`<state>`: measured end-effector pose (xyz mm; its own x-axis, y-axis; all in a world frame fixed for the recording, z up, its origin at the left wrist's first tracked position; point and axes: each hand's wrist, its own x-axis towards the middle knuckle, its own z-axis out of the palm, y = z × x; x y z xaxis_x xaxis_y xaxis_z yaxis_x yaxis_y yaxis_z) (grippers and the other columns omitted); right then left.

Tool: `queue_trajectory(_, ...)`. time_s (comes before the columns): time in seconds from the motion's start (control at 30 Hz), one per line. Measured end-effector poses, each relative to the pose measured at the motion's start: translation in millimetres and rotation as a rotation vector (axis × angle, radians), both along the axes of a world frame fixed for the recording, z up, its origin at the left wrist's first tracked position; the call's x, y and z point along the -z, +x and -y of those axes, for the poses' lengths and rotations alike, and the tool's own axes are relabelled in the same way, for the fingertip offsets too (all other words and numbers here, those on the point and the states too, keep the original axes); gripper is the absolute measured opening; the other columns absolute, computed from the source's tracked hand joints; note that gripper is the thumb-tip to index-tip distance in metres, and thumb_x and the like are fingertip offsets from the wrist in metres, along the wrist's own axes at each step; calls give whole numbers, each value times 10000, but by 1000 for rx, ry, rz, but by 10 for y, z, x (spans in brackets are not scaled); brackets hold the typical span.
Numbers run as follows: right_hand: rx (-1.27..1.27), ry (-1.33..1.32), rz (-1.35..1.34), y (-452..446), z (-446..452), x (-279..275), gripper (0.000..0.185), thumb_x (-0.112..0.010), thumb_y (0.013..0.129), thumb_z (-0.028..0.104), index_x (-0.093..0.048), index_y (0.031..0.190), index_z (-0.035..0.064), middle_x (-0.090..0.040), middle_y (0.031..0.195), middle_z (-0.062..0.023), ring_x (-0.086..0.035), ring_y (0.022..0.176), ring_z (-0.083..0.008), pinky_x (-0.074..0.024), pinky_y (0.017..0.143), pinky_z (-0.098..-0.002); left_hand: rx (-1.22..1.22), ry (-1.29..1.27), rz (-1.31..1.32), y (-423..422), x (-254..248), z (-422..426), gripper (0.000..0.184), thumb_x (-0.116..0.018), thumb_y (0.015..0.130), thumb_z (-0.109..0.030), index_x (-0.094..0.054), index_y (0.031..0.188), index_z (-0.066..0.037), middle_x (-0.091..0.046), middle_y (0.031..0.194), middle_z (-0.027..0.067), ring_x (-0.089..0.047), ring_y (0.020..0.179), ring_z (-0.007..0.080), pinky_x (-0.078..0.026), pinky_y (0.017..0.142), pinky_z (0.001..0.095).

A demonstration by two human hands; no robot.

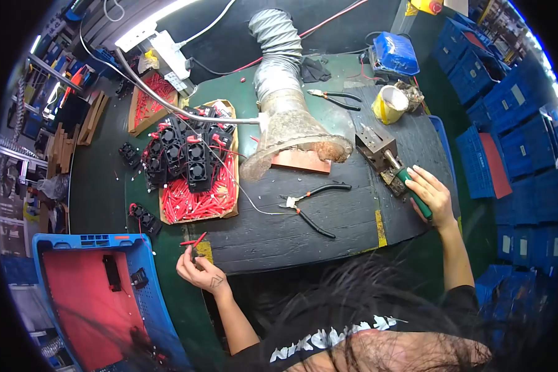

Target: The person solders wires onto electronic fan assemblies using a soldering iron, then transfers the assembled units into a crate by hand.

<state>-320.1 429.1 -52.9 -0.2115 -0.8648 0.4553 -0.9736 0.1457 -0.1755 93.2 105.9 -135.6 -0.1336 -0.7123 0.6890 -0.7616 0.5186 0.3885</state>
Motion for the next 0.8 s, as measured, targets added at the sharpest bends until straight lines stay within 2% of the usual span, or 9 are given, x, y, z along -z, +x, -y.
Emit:
queue_trajectory(0.07,19,37,-66,22,13,-43,315,-662,781,10,-667,1096,28,-652,1207,-168,-602,1168,-341,-502,969,-412,-6,7,-24,1,-5,2,319,-504,778,57,-619,1076,47,-569,977,176,-545,959,320,-476,814,418)
queue_trajectory(0.13,68,28,-86,76,18,-114,326,-628,790,-10,-668,1110,35,-656,1197,-165,-607,1160,-337,-503,964,-407,36,-3,9,9,-58,-2,324,-511,781,49,-627,1083,32,-558,1002,169,-541,958,312,-476,799,401)
queue_trajectory(0.2,154,3,-69,110,8,-141,394,-537,777,-96,-663,1133,16,-649,1200,-183,-605,1157,-347,-489,978,-414,29,191,-129,65,34,7,317,-513,827,32,-633,1117,-11,-509,1088,124,-528,964,225,-454,731,327)
queue_trajectory(0.3,317,9,-16,224,-125,-197,489,-464,730,-168,-649,1153,-5,-626,1245,-179,-573,1202,-341,-437,1031,-416,106,251,-302,135,-64,51,322,-522,854,13,-617,1162,-8,-499,1101,98,-502,908,186,-427,730,294)
queue_trajectory(0.47,357,-100,-69,419,-262,-175,431,-442,769,-150,-642,1134,-37,-635,1218,-195,-595,1156,-354,-433,1022,-416,127,126,-243,150,-540,462,340,-540,881,-7,-580,1217,23,-556,1162,140,-550,971,217,-438,833,314)
queue_trajectory(0.6,304,-185,-75,681,32,-344,373,-446,780,-130,-657,1074,-42,-651,1177,-201,-614,1118,-360,-451,1000,-417,205,251,-322,82,-778,1068,408,-575,932,-110,-510,1318,4,-551,1258,154,-553,1109,236,-450,908,341)
queue_trajectory(0.67,287,-215,-115,766,191,-427,332,-448,745,-124,-654,1000,-68,-666,1106,-226,-635,1060,-391,-484,958,-446,257,387,-454,43,-807,1410,446,-627,914,-187,-518,1314,-25,-577,1236,162,-545,1135,265,-438,921,361)
queue_trajectory(0.73,279,-226,-137,817,299,-503,308,-452,758,-116,-653,987,-72,-671,1087,-231,-645,1038,-389,-494,943,-441,294,500,-407,-8,-875,1684,548,-672,892,-307,-496,1326,-23,-522,1306,186,-483,1231,301,-407,1002,397)
queue_trajectory(0.8,282,-239,-169,819,335,-508,260,-463,856,-52,-658,1028,-40,-675,1113,-194,-647,1036,-362,-497,932,-414,327,569,-176,-32,-840,1999,621,-697,867,-385,-490,1332,-28,-467,1350,206,-411,1295,336,-356,1060,429)
